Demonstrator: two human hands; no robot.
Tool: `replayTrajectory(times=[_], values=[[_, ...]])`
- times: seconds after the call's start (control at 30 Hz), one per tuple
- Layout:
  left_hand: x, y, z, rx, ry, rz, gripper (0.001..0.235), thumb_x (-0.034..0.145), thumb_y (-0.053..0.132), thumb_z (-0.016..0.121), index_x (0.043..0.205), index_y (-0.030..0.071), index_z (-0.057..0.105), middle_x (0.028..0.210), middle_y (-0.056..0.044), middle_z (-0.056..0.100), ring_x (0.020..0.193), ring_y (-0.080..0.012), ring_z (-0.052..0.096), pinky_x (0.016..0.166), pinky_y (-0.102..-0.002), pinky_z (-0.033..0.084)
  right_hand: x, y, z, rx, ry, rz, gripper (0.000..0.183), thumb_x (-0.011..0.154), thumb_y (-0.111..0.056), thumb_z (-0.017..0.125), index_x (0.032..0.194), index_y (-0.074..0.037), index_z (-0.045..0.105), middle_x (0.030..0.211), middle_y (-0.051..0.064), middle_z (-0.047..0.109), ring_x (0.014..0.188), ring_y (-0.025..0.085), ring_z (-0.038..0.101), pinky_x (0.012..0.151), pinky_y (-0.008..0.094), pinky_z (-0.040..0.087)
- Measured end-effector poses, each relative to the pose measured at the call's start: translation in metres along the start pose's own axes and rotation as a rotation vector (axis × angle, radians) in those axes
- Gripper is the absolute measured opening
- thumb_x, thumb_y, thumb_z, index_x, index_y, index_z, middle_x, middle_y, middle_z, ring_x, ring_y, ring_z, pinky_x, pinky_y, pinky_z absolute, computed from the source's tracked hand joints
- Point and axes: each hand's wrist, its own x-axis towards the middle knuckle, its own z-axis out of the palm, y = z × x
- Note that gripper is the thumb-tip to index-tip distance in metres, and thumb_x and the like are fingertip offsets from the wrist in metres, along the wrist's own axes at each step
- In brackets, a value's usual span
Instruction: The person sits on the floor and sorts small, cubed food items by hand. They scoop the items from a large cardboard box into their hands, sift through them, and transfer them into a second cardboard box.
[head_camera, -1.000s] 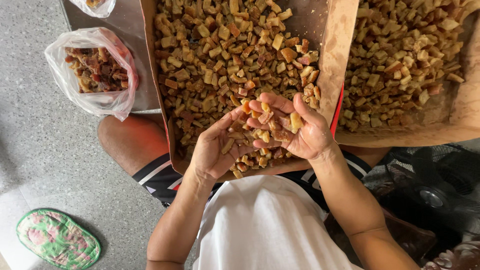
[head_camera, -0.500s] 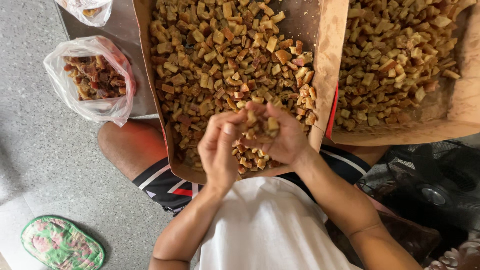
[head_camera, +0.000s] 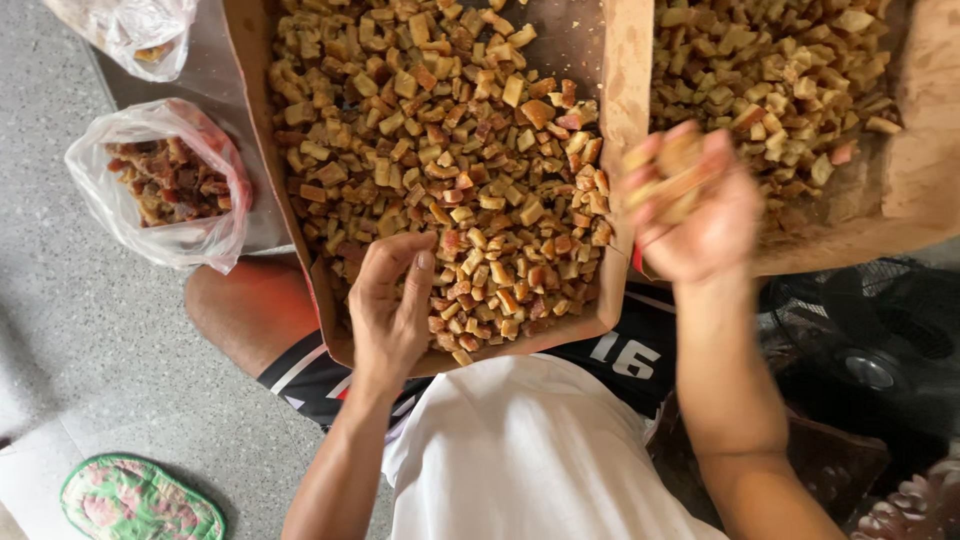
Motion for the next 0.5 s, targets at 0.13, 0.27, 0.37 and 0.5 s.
replayTrajectory(times=[0.13, 0.27, 0.37, 0.5], values=[[0.002, 0.001, -0.012, 0.737, -0.253, -0.05, 0.078, 0.078, 0.038, 0.083, 0.146, 0.017, 0.051, 0.148, -0.021, 0.051, 0.114, -0.0368, 0.064, 0.088, -0.047, 0.059, -0.004, -0.077, 0.0, -0.928, 0.137, -0.515, 0.02, 0.119, -0.021, 0.067, 0.128, -0.003, 0.065, 0.117, 0.015, 0.068, 0.105, 0.025, 0.071, 0.085, 0.042, 0.066], [-0.006, -0.01, 0.002, 1.064, -0.407, 0.02, 0.131, 0.056, 0.045, 0.096, 0.163, 0.02, 0.024, 0.158, -0.034, 0.028, 0.125, -0.0519, 0.047, 0.09, -0.055, 0.056, 0.001, -0.1, 0.016, -2.197, 0.53, -0.488, 0.052, 0.103, -0.022, 0.067, 0.15, -0.006, 0.053, 0.148, 0.019, 0.052, 0.108, 0.03, 0.066, 0.094, 0.045, 0.061], [-0.011, -0.015, 0.008, 1.086, -0.388, 0.003, 0.132, 0.056, 0.049, 0.095, 0.165, 0.025, 0.025, 0.158, -0.031, 0.028, 0.122, -0.0507, 0.048, 0.085, -0.053, 0.058, -0.009, -0.077, 0.029, -2.65, 0.381, -0.683, 0.052, 0.103, -0.018, 0.072, 0.146, 0.006, 0.055, 0.146, 0.034, 0.047, 0.123, 0.044, 0.055, 0.099, 0.055, 0.052], [-0.006, -0.024, 0.005, 0.94, -0.163, 0.184, 0.117, 0.063, 0.054, 0.092, 0.156, 0.011, 0.034, 0.147, -0.028, 0.043, 0.115, -0.0484, 0.056, 0.084, -0.055, 0.057, -0.021, -0.005, 0.029, -2.352, 0.099, -0.528, 0.037, 0.108, -0.018, 0.069, 0.143, -0.012, 0.059, 0.148, 0.01, 0.058, 0.143, 0.028, 0.057, 0.121, 0.041, 0.053]])
